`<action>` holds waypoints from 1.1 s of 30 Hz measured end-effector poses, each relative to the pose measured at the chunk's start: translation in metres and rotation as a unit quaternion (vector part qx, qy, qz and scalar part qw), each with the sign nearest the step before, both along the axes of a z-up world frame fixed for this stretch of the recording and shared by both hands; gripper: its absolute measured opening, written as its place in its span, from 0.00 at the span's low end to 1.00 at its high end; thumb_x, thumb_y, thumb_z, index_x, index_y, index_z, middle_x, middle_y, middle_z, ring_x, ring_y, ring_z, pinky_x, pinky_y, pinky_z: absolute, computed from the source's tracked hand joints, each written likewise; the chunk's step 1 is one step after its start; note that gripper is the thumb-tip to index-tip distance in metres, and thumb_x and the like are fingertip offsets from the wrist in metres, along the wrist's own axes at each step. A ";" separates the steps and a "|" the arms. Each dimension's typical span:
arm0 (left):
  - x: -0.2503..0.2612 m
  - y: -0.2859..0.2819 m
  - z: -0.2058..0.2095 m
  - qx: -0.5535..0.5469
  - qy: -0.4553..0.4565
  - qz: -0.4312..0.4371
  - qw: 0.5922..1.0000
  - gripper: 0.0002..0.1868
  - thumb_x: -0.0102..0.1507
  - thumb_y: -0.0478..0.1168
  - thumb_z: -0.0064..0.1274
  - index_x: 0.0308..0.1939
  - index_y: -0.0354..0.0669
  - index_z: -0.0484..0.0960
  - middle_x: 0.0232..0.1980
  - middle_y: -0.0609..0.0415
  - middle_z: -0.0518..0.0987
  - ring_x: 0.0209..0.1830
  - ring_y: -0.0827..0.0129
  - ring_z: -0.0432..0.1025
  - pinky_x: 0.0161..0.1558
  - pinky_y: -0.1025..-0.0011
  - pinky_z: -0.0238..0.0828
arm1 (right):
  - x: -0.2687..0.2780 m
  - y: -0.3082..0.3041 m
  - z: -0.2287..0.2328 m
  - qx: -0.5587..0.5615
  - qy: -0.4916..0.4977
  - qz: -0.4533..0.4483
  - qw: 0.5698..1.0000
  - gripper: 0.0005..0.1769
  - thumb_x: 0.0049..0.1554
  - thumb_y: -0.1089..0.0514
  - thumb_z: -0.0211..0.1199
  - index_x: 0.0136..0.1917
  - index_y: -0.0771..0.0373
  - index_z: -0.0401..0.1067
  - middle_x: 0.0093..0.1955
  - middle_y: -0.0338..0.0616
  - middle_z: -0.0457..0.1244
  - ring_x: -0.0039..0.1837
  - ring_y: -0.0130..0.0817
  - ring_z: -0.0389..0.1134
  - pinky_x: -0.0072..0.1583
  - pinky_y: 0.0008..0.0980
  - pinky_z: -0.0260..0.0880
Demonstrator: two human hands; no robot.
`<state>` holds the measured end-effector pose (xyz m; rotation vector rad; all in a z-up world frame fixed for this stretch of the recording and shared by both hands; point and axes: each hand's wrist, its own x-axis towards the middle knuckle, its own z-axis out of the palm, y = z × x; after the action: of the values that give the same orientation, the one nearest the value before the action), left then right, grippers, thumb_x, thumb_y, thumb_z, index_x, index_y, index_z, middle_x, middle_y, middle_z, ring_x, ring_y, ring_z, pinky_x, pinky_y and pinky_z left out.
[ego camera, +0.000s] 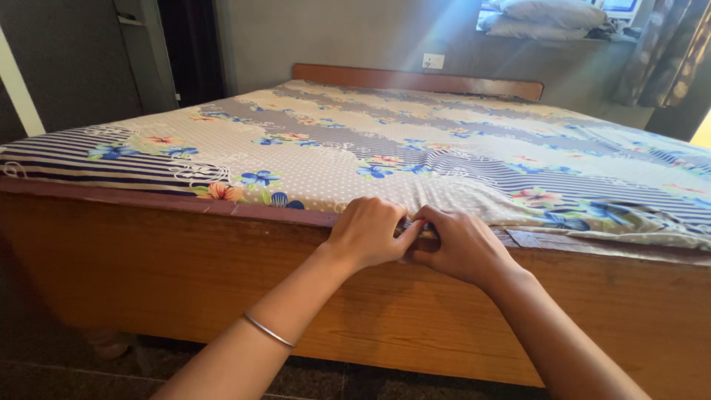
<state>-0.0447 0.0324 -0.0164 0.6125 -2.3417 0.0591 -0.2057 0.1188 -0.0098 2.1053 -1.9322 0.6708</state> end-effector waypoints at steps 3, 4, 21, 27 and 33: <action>0.007 -0.009 -0.001 -0.038 0.011 -0.018 0.999 0.21 0.66 0.51 0.52 0.28 0.38 0.85 0.30 0.42 0.83 0.32 0.49 0.79 0.41 0.55 0.76 | -0.002 -0.001 0.005 -0.070 -0.008 0.085 0.994 0.27 0.44 0.42 0.71 0.54 0.57 0.75 0.52 0.48 0.69 0.55 0.46 0.71 0.56 0.43 0.71; 0.009 -0.015 0.000 -0.052 0.026 -0.013 0.998 0.20 0.66 0.49 0.52 0.29 0.38 0.85 0.31 0.41 0.83 0.34 0.49 0.79 0.43 0.54 0.75 | -0.004 -0.004 0.008 -0.099 0.005 0.097 0.990 0.27 0.46 0.40 0.69 0.54 0.57 0.75 0.53 0.48 0.69 0.57 0.46 0.71 0.58 0.44 0.70; 0.018 -0.055 0.003 0.037 0.016 0.126 0.991 0.12 0.61 0.48 0.55 0.40 0.44 0.83 0.49 0.48 0.79 0.57 0.54 0.70 0.58 0.56 0.68 | 0.013 0.008 -0.015 -0.131 -0.006 -0.036 0.991 0.15 0.61 0.48 0.55 0.50 0.58 0.75 0.49 0.46 0.67 0.57 0.49 0.68 0.56 0.46 0.68; -0.017 -0.049 0.019 0.138 -0.094 0.170 0.971 0.29 0.67 0.58 0.47 0.63 0.43 0.73 0.69 0.42 0.66 0.73 0.51 0.57 0.69 0.51 0.54 | -0.007 0.010 -0.008 -0.112 -0.004 -0.054 0.992 0.20 0.61 0.45 0.55 0.61 0.53 0.74 0.60 0.44 0.67 0.62 0.46 0.68 0.60 0.46 0.68; -0.029 -0.055 0.006 0.186 -0.167 0.072 0.966 0.34 0.69 0.61 0.32 0.77 0.55 0.58 0.82 0.50 0.51 0.82 0.57 0.43 0.79 0.52 0.30 | -0.046 -0.046 0.007 -0.056 0.032 -0.066 0.996 0.33 0.58 0.40 0.57 0.72 0.55 0.66 0.70 0.54 0.60 0.69 0.57 0.61 0.64 0.51 0.62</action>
<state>-0.0737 -0.0222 -0.0104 1.0255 -2.6529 -0.2349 -0.2516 0.0724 -0.0033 1.8908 -1.9320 0.6610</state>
